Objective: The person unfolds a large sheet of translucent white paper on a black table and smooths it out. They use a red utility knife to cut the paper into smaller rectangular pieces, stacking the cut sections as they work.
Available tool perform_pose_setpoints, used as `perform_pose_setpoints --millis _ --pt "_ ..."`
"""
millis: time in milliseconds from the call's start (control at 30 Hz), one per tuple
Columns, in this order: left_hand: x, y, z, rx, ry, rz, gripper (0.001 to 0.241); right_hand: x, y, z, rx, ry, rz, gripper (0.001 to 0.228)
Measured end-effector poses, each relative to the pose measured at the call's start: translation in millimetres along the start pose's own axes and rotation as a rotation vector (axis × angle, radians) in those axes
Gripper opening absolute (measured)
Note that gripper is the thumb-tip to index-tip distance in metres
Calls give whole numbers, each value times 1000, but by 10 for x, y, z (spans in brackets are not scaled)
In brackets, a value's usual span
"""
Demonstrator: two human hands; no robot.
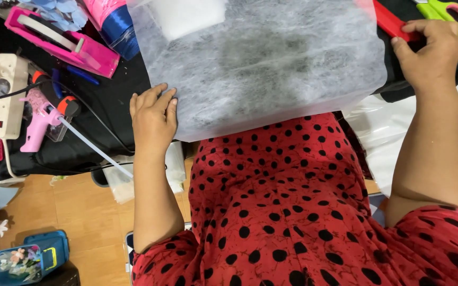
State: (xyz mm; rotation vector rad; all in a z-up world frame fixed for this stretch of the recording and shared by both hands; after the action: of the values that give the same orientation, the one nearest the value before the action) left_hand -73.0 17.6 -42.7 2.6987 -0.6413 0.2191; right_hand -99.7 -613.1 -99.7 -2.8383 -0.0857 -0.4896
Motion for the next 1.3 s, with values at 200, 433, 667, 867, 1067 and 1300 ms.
perform_pose_setpoints --millis 200,433,667,867,1067,1300 --pt "-10 -42 20 -36 15 -3 25 -55 -44 -3 -76 77 -34 19" --pt "-55 -121 29 -4 -7 -32 27 140 -521 -127 41 -4 -229 12" --pt "-66 -138 -15 -17 -68 -86 28 192 -509 13 -53 -149 -280 22" --pt "-31 -132 -8 -56 -14 -95 12 194 -513 37 -55 -77 -310 12" --pt "-7 23 -313 -44 69 12 4 182 -608 -259 60 -4 -308 9" --pt "-22 232 -779 -194 282 115 10 216 -943 -709 148 151 -395 4"
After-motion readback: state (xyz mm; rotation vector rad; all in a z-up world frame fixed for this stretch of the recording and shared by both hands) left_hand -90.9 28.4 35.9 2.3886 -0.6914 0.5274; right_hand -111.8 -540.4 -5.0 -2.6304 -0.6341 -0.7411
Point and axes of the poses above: each hand's wrist, its own x-axis towards the middle knuckle, its own z-axis out of the palm, y = z × x, the point moved 1 cm from there along x, towards the middle knuckle, and after that the axes turned 13 degrees about -y, right-handed, at the moved point
